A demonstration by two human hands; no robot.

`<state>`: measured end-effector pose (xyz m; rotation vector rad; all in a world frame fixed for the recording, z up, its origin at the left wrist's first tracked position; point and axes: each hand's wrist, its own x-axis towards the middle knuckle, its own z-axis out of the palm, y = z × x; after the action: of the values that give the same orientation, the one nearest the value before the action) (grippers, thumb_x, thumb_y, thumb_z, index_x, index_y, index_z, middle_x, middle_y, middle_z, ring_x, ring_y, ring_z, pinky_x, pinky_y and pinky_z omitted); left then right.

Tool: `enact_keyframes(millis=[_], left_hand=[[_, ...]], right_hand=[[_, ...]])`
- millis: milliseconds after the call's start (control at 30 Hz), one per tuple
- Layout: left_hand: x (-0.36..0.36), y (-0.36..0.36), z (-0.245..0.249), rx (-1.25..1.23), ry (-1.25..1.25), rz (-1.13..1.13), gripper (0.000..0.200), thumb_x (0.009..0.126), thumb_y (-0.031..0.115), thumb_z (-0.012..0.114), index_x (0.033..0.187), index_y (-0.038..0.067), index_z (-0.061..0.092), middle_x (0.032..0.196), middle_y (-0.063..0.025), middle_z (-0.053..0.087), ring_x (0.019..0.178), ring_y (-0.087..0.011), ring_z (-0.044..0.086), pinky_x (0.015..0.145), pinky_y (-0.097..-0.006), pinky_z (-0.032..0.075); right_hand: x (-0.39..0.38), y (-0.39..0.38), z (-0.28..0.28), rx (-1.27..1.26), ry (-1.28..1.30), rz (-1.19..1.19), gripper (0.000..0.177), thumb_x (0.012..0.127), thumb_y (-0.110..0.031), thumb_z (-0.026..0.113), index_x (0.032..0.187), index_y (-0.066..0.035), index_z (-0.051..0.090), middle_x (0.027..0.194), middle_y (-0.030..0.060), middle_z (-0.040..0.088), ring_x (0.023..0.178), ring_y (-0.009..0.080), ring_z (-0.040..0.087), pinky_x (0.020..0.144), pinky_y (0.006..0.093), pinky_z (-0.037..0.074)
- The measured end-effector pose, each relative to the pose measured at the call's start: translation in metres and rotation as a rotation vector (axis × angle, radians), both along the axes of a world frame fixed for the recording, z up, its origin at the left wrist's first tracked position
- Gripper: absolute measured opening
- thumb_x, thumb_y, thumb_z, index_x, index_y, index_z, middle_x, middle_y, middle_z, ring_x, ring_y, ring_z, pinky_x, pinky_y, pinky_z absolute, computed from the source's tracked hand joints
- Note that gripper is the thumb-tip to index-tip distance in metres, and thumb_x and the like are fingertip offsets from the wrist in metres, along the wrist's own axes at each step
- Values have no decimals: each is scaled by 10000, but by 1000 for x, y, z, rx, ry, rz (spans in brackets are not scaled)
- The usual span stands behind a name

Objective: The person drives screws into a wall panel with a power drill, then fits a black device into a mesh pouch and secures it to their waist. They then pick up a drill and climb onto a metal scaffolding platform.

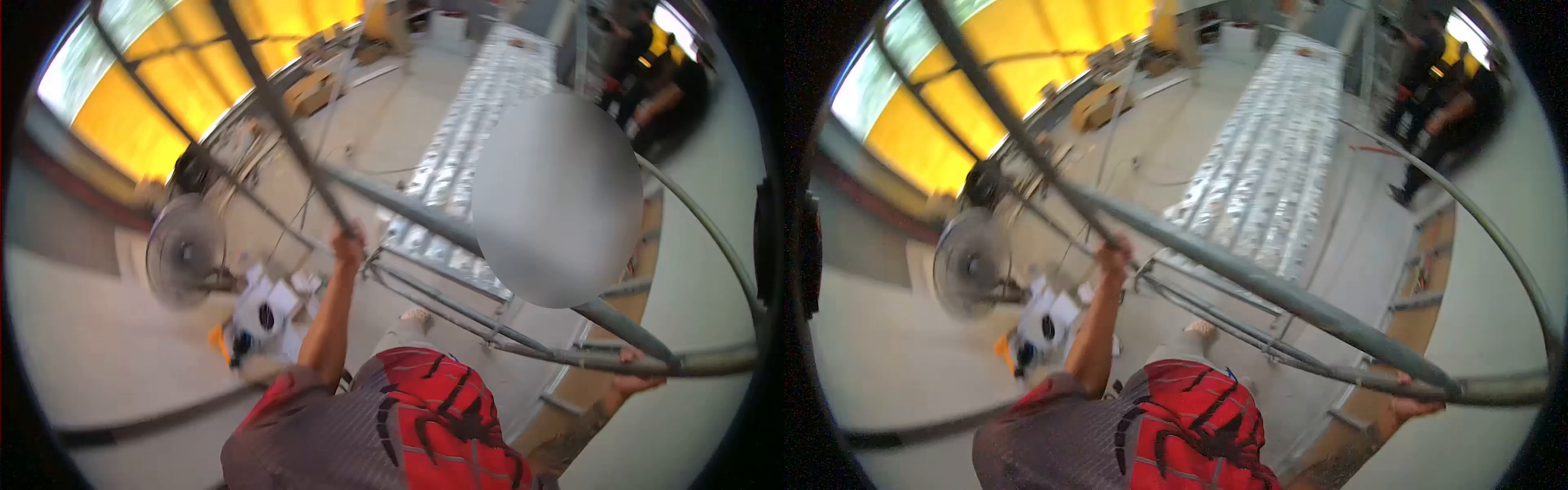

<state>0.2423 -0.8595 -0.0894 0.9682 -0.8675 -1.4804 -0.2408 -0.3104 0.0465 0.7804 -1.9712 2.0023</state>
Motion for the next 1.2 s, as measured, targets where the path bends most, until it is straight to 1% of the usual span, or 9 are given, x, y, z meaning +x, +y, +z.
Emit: enact_keyframes(millis=[33, 233, 700, 767, 833, 900, 1000, 1067, 1200], left_hand=[[-13, 13, 27, 59, 84, 51, 315, 930, 333, 375, 762, 104, 513, 560, -19, 460, 430, -116, 423, 391, -266, 345], [-17, 29, 37, -115, -28, -30, 463, 925, 327, 324, 561, 88, 482, 448, -39, 432, 384, -131, 412, 375, -291, 306], [-34, 89, 66, -93, -109, -326, 434, 872, 349, 322, 584, 71, 490, 475, -22, 418, 434, -124, 375, 425, -279, 281], [-37, 100, 73, -16, -82, -355, 423, 877, 352, 329, 617, 69, 505, 486, -19, 421, 442, -126, 376, 433, -283, 285], [-29, 99, 46, 53, 19, -421, 448, 913, 312, 369, 573, 53, 504, 493, -46, 468, 435, -150, 433, 418, -311, 329], [-27, 106, 35, 114, 69, -336, 410, 895, 295, 403, 578, 56, 504, 495, -41, 455, 446, -147, 433, 422, -303, 323], [-12, 111, 41, 10, -45, -308, 418, 896, 327, 392, 585, 69, 499, 483, -38, 420, 448, -134, 415, 425, -294, 320], [-9, 120, 49, 120, 125, -255, 452, 895, 378, 362, 566, 88, 473, 460, -29, 382, 430, -130, 372, 418, -284, 296], [10, 118, 63, 90, -69, -149, 456, 882, 364, 366, 541, 74, 455, 458, -34, 410, 422, -143, 380, 416, -281, 273]], right_hand=[[50, -57, 74, -280, -414, 255, 903, 710, -900, 347, 921, -41, 528, 720, 77, 505, 613, 198, 510, 536, 319, 425], [32, -82, 75, -128, -328, 386, 848, 738, -879, 315, 752, -55, 517, 654, 69, 482, 555, 191, 496, 542, 314, 427], [-6, -82, 128, -58, -160, -108, 784, 840, -764, 227, 703, -54, 530, 609, 85, 486, 523, 218, 501, 496, 337, 449], [-33, -66, 127, -161, -229, -38, 726, 883, -697, 245, 750, -52, 549, 588, 90, 479, 474, 210, 486, 452, 340, 437], [-6, -88, 129, -170, -173, -358, 718, 879, -701, 260, 837, -50, 561, 618, 89, 492, 479, 203, 487, 448, 335, 436], [-20, -75, 112, -268, -106, -325, 715, 880, -705, 298, 1126, -70, 516, 867, 121, 575, 564, 216, 545, 453, 345, 450], [-27, -69, 96, -278, -123, -366, 718, 909, -667, 286, 1238, -59, 478, 1097, 162, 569, 819, 284, 614, 581, 412, 526], [-23, -74, 93, -303, -74, -381, 664, 933, -595, 307, 1242, -35, 488, 1229, 170, 510, 1081, 336, 540, 903, 505, 480], [-36, -62, 87, -252, -184, -285, 655, 912, -575, 329, 1090, 16, 547, 1008, 174, 579, 910, 317, 582, 813, 475, 497]])
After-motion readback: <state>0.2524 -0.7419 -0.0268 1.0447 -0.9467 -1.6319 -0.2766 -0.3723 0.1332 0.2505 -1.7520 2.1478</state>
